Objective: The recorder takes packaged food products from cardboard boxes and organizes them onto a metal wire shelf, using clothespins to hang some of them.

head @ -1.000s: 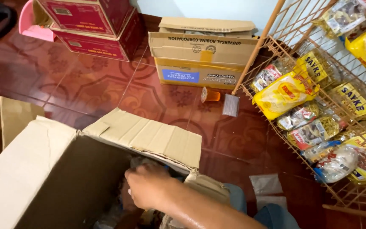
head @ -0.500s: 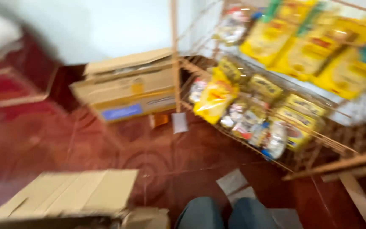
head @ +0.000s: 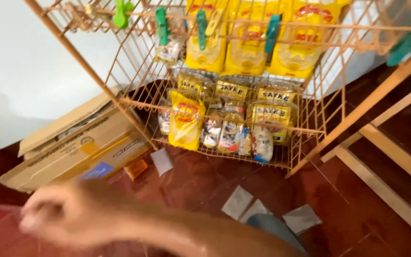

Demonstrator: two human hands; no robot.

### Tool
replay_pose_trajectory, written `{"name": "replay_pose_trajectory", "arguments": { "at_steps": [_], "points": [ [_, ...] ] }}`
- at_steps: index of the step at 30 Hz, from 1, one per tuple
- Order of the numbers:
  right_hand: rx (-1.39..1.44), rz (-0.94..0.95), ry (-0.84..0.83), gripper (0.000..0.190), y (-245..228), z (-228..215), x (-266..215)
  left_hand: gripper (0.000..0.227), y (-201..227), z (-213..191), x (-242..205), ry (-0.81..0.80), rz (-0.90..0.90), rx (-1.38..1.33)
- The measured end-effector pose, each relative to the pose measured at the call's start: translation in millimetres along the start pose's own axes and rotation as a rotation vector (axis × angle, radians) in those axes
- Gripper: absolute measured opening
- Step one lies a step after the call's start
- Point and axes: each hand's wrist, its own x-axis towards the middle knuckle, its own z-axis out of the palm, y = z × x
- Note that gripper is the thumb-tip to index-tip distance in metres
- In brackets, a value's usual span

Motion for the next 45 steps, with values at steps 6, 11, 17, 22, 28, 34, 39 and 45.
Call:
{"name": "replay_pose_trajectory", "arguments": {
  "at_steps": [6,11,17,22,28,34,39,45],
  "points": [
    [-0.163,0.134,0.370,0.027,8.5,-212.4,25.7,0.021,226.7,195.0,92.2,-0.081,0.033,0.019],
    [-0.458,0.238,0.631,0.027,55.4,-360.3,1.8,0.021,255.0,376.9,158.7,-0.227,0.155,-0.159],
    [-0.600,0.308,0.941,0.037,133.7,-492.4,-57.5,0.024,261.0,608.0,165.8,-0.267,0.071,-0.496],
    [-0.614,0.380,1.045,0.048,163.0,-573.8,-84.1,0.029,264.6,719.9,187.6,-0.315,0.093,-0.487],
    [-0.883,0.592,1.179,0.073,190.7,-618.6,-86.5,0.064,234.9,750.4,202.6,-0.465,0.041,-0.287],
    [-0.906,0.530,1.292,0.067,263.3,-670.6,-92.7,0.075,204.5,780.6,229.1,-0.488,0.346,-0.079],
    [-0.930,0.413,1.212,0.064,323.5,-701.9,-115.4,0.075,207.1,788.3,234.0,-0.600,0.375,-0.027],
    [-0.764,0.396,1.325,0.056,349.0,-703.9,-92.4,0.070,183.6,800.9,253.5,-0.652,0.433,0.144]
  ]
}}
